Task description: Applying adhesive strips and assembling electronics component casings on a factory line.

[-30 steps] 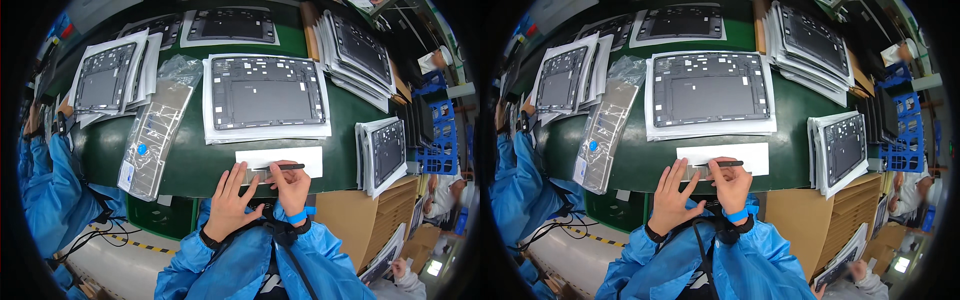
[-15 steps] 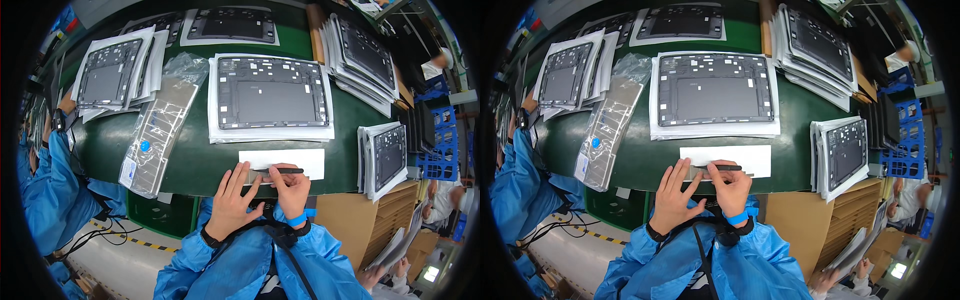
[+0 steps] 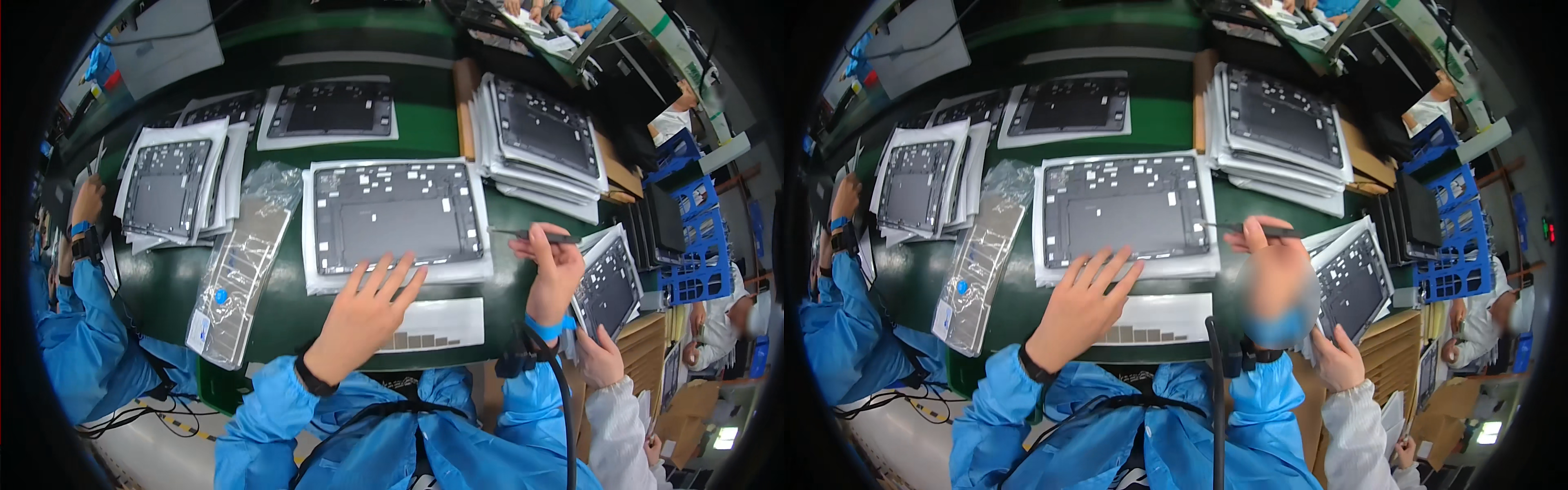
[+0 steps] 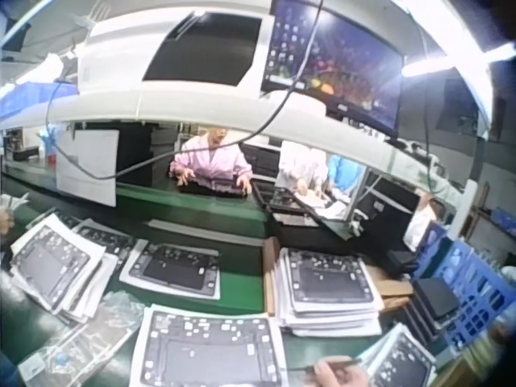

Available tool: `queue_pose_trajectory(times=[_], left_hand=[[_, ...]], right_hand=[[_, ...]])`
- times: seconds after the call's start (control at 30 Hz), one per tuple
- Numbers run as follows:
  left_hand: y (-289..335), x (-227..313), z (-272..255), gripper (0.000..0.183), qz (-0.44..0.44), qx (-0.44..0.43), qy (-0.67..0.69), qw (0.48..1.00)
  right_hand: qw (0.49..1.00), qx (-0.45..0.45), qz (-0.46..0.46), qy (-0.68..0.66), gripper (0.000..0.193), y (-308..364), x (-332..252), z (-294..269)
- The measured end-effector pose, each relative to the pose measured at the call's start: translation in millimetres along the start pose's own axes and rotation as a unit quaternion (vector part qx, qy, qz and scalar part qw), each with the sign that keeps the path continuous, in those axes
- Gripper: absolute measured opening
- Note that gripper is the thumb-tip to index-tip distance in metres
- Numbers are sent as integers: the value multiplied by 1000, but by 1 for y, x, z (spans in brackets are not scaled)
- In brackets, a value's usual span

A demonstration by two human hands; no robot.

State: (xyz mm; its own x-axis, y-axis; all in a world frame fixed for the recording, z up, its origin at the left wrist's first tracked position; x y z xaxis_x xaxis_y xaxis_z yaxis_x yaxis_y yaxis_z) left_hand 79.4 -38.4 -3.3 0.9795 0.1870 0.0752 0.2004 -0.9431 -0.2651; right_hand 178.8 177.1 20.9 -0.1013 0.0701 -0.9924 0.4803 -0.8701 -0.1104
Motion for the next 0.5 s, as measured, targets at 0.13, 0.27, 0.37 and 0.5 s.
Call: queue_pose_trajectory(times=[0.13, 0.27, 0.37, 0.5], left_hand=[[-17, -21, 27, 53, 45, -46, 5, 998], [-3, -23, 8, 51, 73, -104, 38, 991], [-19, -25, 2, 47, 81, -112, 65, 988], [-79, -38, 9, 46, 58, -143, 43, 987]], right_hand=[[999, -41, 19, -17, 18, -45, 23, 11], [998, -44, 30, -23, 19, -65, 40, 16], [996, -66, 56, -24, 17, -71, 65, 32], [996, -54, 69, -6, 17, -76, 86, 38]])
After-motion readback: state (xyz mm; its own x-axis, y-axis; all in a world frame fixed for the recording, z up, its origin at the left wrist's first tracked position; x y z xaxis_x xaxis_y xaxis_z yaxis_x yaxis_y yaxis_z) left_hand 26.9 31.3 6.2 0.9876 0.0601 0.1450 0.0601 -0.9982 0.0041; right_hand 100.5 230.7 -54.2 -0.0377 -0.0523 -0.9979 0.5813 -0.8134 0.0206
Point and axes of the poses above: each hand's wrist, its own y-axis away from the middle knuckle, its own z-axis out of the palm, x = y × z, the point moved 10 cm from there along -y, towards the middle knuckle, and after that the axes turned 3 degrees about z, right-handed, at the moved point
